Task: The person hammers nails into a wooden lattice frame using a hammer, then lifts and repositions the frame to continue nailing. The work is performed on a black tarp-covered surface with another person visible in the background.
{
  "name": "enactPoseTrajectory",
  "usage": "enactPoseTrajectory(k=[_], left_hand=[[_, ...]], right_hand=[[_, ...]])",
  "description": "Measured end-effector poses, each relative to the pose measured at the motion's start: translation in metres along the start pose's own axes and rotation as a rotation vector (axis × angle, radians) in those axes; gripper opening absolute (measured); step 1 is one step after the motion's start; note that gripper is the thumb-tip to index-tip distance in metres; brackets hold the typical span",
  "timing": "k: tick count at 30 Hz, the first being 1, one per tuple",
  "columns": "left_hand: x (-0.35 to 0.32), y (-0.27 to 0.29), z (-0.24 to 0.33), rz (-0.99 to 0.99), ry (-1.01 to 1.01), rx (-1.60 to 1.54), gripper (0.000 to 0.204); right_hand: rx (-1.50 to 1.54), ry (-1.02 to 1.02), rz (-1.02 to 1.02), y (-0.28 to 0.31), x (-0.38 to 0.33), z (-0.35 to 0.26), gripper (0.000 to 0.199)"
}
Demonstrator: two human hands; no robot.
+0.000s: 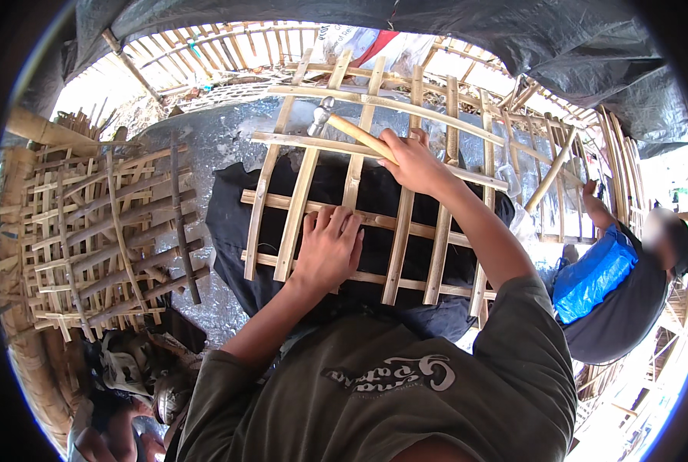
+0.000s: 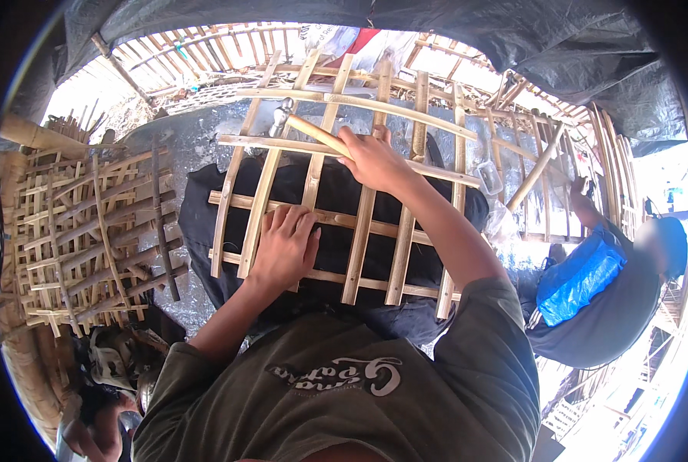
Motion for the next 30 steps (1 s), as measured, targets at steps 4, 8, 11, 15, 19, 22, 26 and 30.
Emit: enactPoseTrajectory(k=[4,8,11,15,19,22,26,30], left_hand=[[0.007,0.002,-0.009,0.014,0.063,0.021,0.024],[0.009,0.003,-0.02,0.027,0.113,0.028,0.028],[0.008,0.005,-0.026,-0.004,0.187,0.082,0.035],[0.011,0.007,-0.035,-0.037,0.289,0.159,0.059],[0.005,-0.006,-0.048,-0.144,0.379,0.207,0.068],[0.01,-0.005,-0.049,-0.191,0.402,0.133,0.07],[0.01,-0.011,-0.047,-0.215,0.353,0.198,0.07],[0.009,-0.009,-0.052,-0.203,0.391,0.202,0.07]], right_hand=[[0.042,0.025,-0.045,-0.015,0.017,0.0,0.034],[0.07,0.041,-0.038,-0.026,0.028,-0.008,0.033],[0.089,0.091,-0.029,-0.037,0.037,-0.014,0.032],[0.111,0.112,-0.052,-0.051,0.052,-0.017,0.034],[0.043,0.087,-0.189,-0.067,0.056,-0.015,0.035],[-0.017,0.109,-0.169,-0.066,0.053,-0.014,0.032],[-0.121,0.163,-0.044,-0.042,0.057,-0.011,0.027],[-0.149,0.063,-0.226,0.003,0.057,-0.009,0.043]])
Point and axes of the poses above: each hand's wrist, its own x-axis towards the middle knuckle, its own y-axis out of the back of the hand, z = x × y, the point moved 7 cm from there along x, towards the middle knuckle, and after that the axes turned 8 degrees about z, right-handed, at the moved point
